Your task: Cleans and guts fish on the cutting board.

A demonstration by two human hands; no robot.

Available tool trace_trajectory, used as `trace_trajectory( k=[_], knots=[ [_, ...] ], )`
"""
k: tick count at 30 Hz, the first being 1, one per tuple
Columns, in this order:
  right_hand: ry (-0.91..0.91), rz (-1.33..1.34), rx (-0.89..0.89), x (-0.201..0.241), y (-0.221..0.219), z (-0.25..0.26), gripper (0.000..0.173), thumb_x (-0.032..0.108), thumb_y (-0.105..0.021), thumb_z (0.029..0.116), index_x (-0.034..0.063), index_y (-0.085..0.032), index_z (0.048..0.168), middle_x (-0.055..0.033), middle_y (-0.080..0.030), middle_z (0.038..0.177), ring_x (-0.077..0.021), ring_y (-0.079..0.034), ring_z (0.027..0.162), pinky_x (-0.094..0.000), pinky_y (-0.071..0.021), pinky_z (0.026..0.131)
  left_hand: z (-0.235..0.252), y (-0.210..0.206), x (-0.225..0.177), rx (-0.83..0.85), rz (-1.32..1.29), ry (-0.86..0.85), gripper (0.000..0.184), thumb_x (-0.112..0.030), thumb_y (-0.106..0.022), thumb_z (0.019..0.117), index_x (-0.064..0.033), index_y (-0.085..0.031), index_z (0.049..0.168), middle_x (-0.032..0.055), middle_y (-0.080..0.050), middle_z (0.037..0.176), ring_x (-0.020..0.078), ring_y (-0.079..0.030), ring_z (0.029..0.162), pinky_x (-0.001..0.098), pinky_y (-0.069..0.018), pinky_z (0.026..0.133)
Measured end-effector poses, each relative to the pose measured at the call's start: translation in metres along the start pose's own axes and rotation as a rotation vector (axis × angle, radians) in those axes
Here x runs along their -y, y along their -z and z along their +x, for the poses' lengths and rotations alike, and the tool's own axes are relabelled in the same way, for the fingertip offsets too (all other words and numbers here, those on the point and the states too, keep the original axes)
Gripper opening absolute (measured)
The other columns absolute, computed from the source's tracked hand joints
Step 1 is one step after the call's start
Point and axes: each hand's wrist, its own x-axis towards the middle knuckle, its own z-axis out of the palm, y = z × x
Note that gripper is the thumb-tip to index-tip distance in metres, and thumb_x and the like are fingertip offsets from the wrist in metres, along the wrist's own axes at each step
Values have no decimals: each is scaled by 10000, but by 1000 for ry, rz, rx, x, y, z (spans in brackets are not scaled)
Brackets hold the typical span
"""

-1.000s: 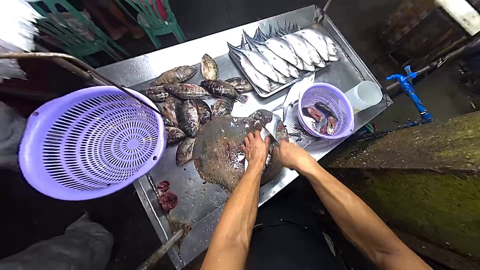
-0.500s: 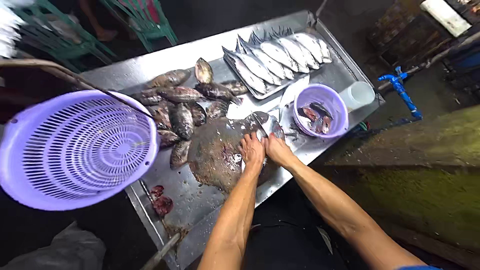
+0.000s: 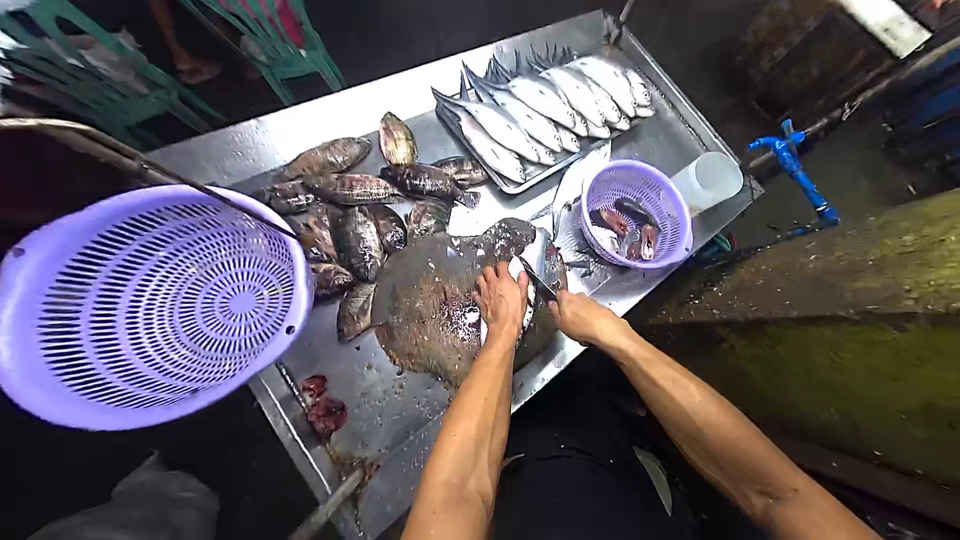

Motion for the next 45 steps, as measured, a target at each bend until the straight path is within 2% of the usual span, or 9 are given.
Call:
trace_trajectory(
  k=[7, 11, 14, 17, 24, 26, 31, 39, 45],
  knots=[
    [14, 52, -81, -3, -23, 11, 515, 391, -285, 1113, 43, -533, 1402, -239, -648, 1298, -413, -634, 1223, -622, -511, 980, 0, 3, 8, 14, -57, 5, 536, -505, -497, 1034, -99, -612, 1363, 215, -589, 1370, 420, -542, 1294, 637, -454, 1019],
    [-39, 73, 95, -30, -8, -30, 495, 385, -313, 1113, 21, -513, 1382, -254, -652, 1206, -396, -688, 1048, -595, -545, 871, -1, 10, 18, -35, -77, 18, 543, -481, -522, 1026, -63, -603, 1362, 227, -592, 1366, 414, -549, 1291, 604, -456, 1041],
    [-48, 204, 154, -40, -9, -35, 471, 409, -302, 1123, 40, -524, 1315, -197, -641, 1025, -300, -676, 765, -487, -565, 701, -29, 16, 13, 43, 74, -38, 923, -596, -707, 864, -82, -391, 1562, 275, -463, 1497, 484, -458, 1368, 688, -431, 1024],
    [-41, 306, 134, -45, -23, -34, 466, 424, -304, 1123, 60, -524, 1313, -175, -634, 972, -278, -656, 703, -467, -564, 663, -43, 9, 9, 121, 244, -69, 1209, -536, -827, 728, -193, -141, 1662, 278, -349, 1573, 502, -390, 1412, 690, -456, 984],
    [-21, 412, 28, -62, -40, -56, 427, 453, -328, 1115, 102, -533, 1245, -125, -607, 840, -243, -623, 610, -429, -547, 591, -10, 14, 7, -14, 70, -106, 1172, -461, -860, 742, -73, -205, 1633, 282, -426, 1512, 483, -466, 1347, 619, -478, 1008],
    [21, 332, -24, -57, -36, -67, 432, 451, -334, 1110, 102, -549, 1245, -146, -644, 920, -287, -673, 745, -489, -563, 686, -4, 14, 14, 52, -1, -89, 1138, -516, -826, 777, -82, -215, 1634, 250, -394, 1560, 474, -413, 1396, 634, -435, 1058],
    [89, 179, -97, -31, -15, -56, 456, 439, -323, 1108, 89, -554, 1286, -181, -682, 1055, -359, -685, 1020, -575, -533, 863, -1, 9, 25, -81, -173, -66, 627, -402, -513, 1032, 17, -457, 1495, 298, -505, 1442, 463, -484, 1342, 578, -398, 1119],
    [48, 21, -64, 11, 8, -8, 500, 393, -290, 1114, 50, -552, 1364, -229, -654, 1266, -398, -642, 1197, -610, -510, 959, -7, 5, 8, -69, -13, -18, 648, -468, -536, 1022, -22, -484, 1490, 284, -506, 1428, 466, -508, 1307, 603, -471, 1015],
    [48, 3, 26, 30, 34, 6, 449, 364, -350, 1113, 19, -580, 1285, -245, -668, 1145, -381, -690, 1015, -574, -547, 854, -8, -2, 13, -51, -36, -8, 637, -484, -561, 1004, -59, -500, 1475, 260, -512, 1431, 454, -498, 1325, 603, -472, 1017]
  ],
)
